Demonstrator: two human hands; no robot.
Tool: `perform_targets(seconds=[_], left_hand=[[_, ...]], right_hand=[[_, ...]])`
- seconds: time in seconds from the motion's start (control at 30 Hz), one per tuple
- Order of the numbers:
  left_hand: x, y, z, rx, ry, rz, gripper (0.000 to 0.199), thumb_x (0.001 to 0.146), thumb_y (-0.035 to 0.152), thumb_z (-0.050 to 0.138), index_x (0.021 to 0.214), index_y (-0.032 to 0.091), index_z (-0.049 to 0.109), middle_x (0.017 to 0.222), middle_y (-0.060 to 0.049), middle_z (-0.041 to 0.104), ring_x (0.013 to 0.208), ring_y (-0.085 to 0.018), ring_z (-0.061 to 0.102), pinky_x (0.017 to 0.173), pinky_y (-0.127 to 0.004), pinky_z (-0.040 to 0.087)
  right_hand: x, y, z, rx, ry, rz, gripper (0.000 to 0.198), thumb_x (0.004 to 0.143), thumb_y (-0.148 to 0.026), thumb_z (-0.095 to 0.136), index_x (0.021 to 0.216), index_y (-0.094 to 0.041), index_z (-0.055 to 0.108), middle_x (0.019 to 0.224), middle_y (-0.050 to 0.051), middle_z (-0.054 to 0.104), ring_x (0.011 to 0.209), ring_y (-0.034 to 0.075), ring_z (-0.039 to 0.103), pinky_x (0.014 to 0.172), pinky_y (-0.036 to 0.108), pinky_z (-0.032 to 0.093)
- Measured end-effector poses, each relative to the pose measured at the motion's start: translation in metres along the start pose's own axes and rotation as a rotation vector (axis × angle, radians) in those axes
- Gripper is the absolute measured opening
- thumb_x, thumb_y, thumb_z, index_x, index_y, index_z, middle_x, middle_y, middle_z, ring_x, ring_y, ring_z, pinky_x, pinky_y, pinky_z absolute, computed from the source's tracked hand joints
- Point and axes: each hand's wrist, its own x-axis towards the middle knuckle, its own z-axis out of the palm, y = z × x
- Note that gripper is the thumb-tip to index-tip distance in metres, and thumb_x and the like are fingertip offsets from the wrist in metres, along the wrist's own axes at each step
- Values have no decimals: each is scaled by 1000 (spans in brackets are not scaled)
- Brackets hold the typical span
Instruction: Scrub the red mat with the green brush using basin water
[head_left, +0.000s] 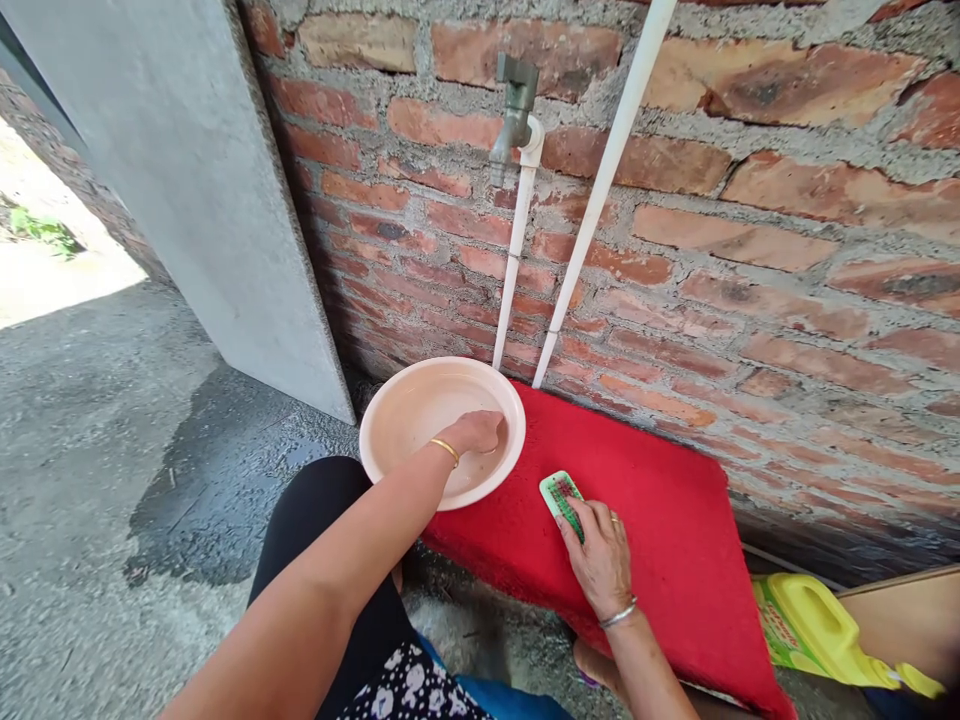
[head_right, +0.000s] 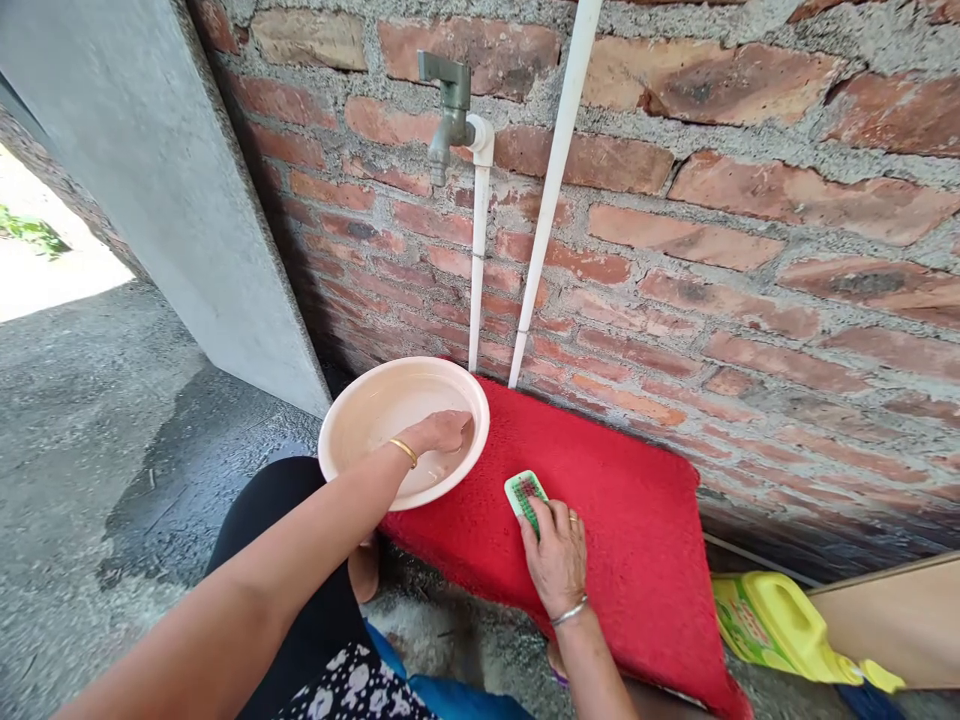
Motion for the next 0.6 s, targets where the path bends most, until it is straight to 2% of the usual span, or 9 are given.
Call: perform_targets(seconds=[0.13, 0.6], left_hand=[[0, 2, 1, 52, 0, 29, 39, 82, 15, 52, 121, 15, 57, 123, -17, 66, 114, -31, 63, 93, -40, 50], [-5, 5, -6, 49, -10, 38, 38, 82, 16, 54, 120, 14, 58, 122, -18, 66, 114, -31, 63, 93, -38, 50]], right_hand=[[3, -10, 4, 10, -3, -15, 31, 95, -45, 48, 114, -25, 63, 99, 6, 63, 90, 19, 55, 81, 33, 42], [3, -7, 4, -8, -5, -4, 35, 95, -46, 46, 115, -25, 64, 99, 7, 62, 88, 20, 53, 80, 34, 41]])
